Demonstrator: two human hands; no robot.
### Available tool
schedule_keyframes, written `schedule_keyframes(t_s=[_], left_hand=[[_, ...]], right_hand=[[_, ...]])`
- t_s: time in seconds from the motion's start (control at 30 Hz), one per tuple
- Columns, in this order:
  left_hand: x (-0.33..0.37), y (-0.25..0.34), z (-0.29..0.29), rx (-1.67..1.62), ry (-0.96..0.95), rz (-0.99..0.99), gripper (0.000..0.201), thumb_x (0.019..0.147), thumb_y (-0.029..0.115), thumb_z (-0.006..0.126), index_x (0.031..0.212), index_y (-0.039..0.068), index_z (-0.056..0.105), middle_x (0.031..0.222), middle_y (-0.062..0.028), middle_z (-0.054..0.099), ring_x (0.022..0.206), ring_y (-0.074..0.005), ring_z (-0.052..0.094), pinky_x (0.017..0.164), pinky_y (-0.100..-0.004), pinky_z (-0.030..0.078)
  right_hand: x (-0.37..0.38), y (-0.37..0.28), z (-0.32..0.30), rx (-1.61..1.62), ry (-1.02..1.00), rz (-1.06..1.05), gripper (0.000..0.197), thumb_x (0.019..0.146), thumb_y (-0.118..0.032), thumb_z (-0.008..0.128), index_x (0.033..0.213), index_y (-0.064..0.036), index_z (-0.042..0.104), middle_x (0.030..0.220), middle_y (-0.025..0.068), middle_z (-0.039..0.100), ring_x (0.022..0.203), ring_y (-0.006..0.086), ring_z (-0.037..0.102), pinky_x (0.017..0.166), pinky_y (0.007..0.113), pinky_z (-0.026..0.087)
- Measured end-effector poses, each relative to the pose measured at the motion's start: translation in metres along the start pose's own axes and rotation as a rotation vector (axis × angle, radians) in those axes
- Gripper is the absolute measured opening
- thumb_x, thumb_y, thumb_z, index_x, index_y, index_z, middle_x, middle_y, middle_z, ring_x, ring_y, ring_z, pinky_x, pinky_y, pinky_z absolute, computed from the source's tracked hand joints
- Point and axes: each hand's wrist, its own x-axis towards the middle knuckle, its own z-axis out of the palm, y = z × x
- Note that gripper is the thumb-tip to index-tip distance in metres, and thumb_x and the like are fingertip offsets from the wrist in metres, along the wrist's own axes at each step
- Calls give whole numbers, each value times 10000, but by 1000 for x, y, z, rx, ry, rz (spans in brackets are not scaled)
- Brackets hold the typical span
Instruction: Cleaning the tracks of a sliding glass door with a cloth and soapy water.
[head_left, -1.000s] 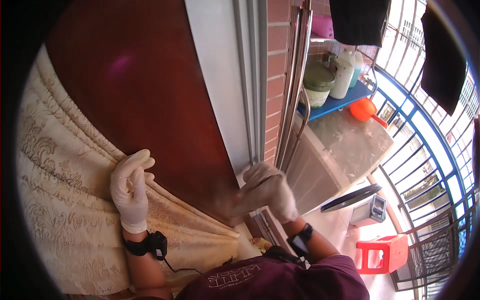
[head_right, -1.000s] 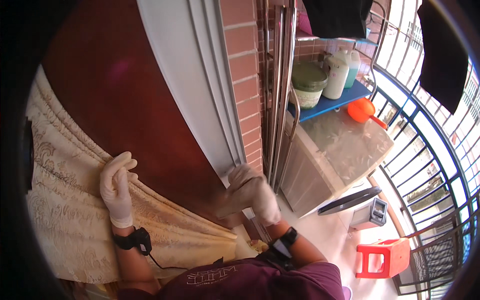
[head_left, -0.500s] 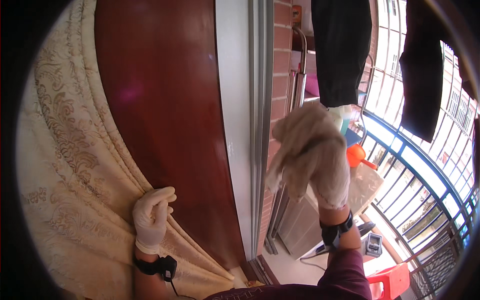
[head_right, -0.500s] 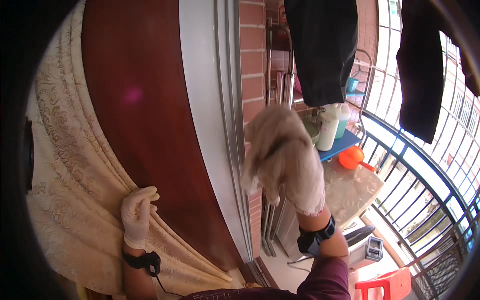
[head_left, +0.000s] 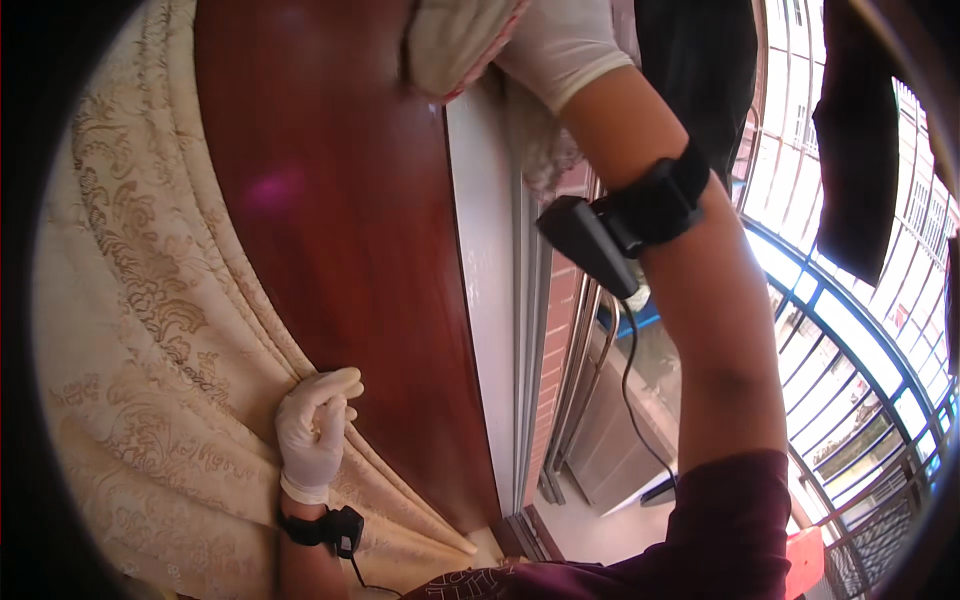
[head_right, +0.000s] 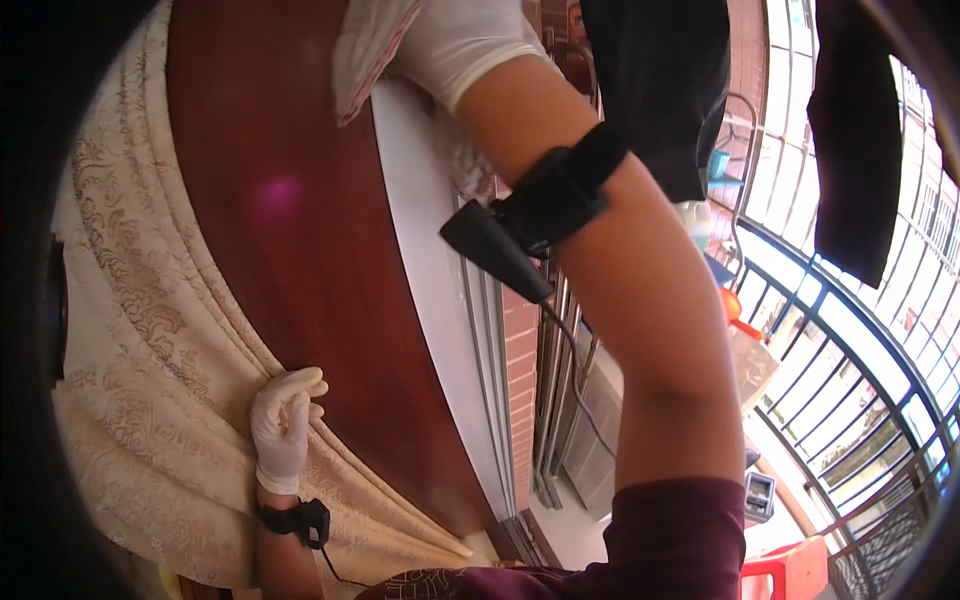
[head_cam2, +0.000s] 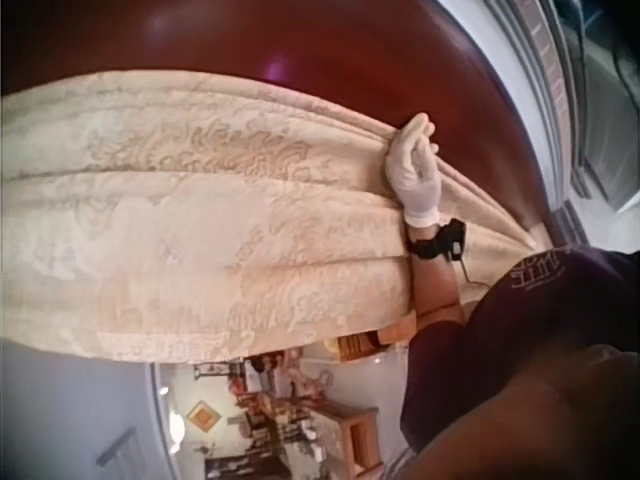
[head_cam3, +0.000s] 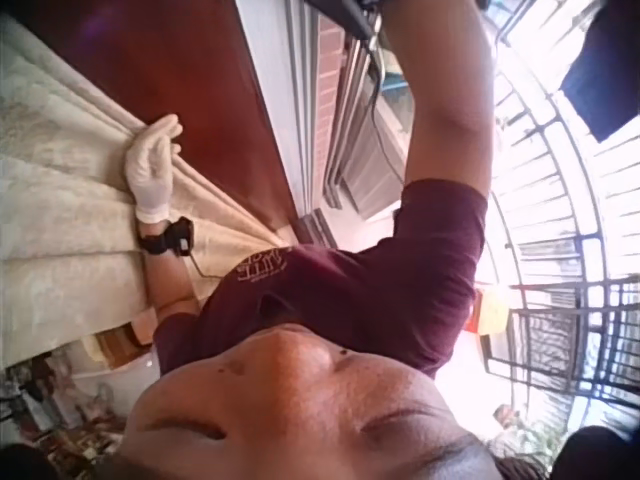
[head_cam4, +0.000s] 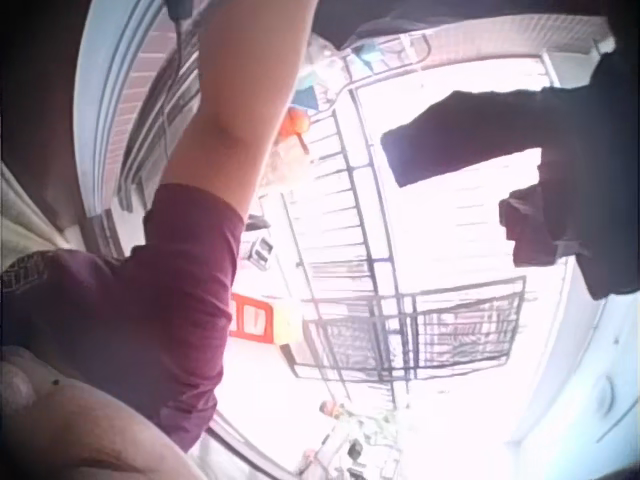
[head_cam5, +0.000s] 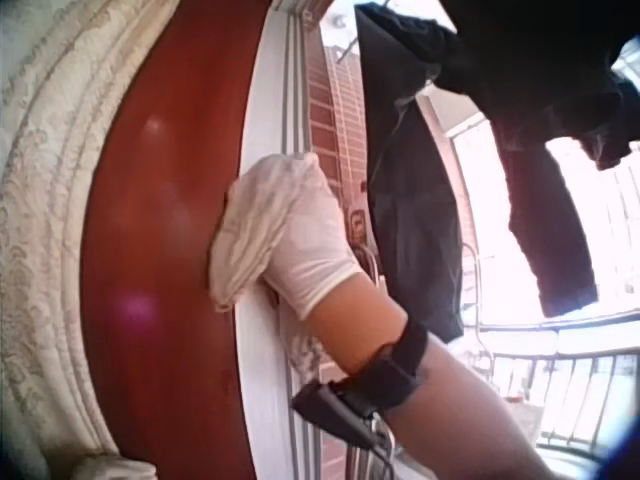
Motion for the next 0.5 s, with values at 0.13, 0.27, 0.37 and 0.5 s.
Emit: schedule_keyframes(t_s=[0.13,0.27,0.37,0.5], left_hand=[[0,-2,1,74,4,69,204,935,41,514,1105,22,626,1056,-129,645,880,-188,662,644,-261,564],[-2,-4,7,100,20,119,226,927,34,512,1123,16,624,1052,-140,644,898,-200,645,671,-283,557],[-2,-6,12,108,2,111,253,903,3,510,1130,12,622,1070,-146,642,931,-224,631,708,-296,551],[-8,-15,2,200,-8,185,273,868,-31,513,1122,-15,613,1097,-167,633,959,-272,620,760,-307,536]], right_hand=[[-8,-16,-24,-36,-310,30,237,803,-294,571,844,-129,737,882,89,701,869,349,649,753,490,470],[-51,-36,-17,-138,-321,31,289,860,-350,527,1023,-138,637,1023,78,628,1008,305,553,876,441,400],[-144,-78,9,-1290,-425,-257,361,903,-392,494,1157,-145,563,1128,70,574,1112,273,480,969,404,348],[-240,-154,-30,-1866,-627,-630,447,946,-434,460,1292,-152,488,1234,62,519,1216,240,408,1061,367,295]])
